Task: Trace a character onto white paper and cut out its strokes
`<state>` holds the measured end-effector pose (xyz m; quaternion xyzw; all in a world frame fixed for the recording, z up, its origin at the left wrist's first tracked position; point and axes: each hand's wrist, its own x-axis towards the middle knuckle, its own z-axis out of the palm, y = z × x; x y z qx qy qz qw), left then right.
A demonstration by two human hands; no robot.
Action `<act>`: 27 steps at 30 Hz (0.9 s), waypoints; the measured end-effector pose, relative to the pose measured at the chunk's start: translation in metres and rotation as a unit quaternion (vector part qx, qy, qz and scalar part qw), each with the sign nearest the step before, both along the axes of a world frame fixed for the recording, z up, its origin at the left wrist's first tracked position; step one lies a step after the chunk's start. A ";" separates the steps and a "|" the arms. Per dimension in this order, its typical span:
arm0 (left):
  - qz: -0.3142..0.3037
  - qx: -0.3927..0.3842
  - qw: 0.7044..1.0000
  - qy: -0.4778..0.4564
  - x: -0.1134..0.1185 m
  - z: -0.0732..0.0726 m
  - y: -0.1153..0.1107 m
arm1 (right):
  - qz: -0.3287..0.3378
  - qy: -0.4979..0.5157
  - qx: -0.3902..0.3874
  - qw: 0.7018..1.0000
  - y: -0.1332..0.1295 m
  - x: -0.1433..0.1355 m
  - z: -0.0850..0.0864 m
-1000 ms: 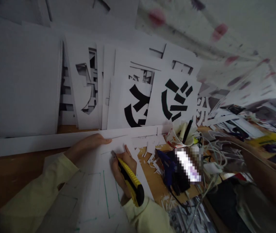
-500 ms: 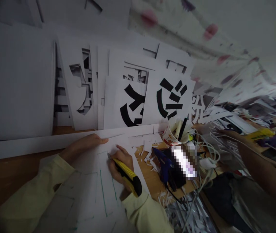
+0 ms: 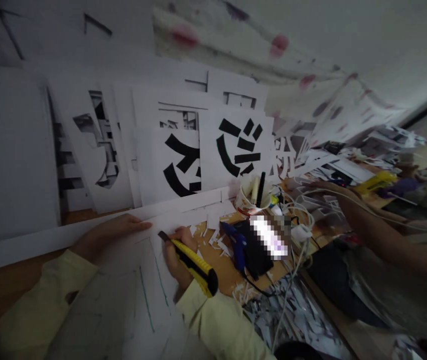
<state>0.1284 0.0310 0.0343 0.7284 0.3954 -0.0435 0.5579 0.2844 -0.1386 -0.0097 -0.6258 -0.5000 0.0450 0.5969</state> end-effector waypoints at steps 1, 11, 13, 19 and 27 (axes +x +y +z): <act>-0.003 -0.023 0.999 0.023 0.001 0.000 0.003 | 0.001 0.011 0.015 1.000 0.001 -0.001 0.002; -0.052 -0.109 0.990 0.072 0.026 0.019 0.003 | -0.006 0.042 0.035 0.998 -0.012 -0.005 0.008; -0.041 -0.133 0.987 0.075 0.030 0.020 -0.002 | -0.007 0.043 0.039 0.998 -0.014 -0.006 0.009; -0.019 -0.186 0.979 0.083 0.031 0.012 -0.004 | -0.016 0.052 0.036 0.998 -0.018 -0.007 0.016; -0.023 -0.234 0.961 0.142 0.031 0.001 -0.001 | -0.013 0.063 0.043 0.997 -0.022 -0.005 0.015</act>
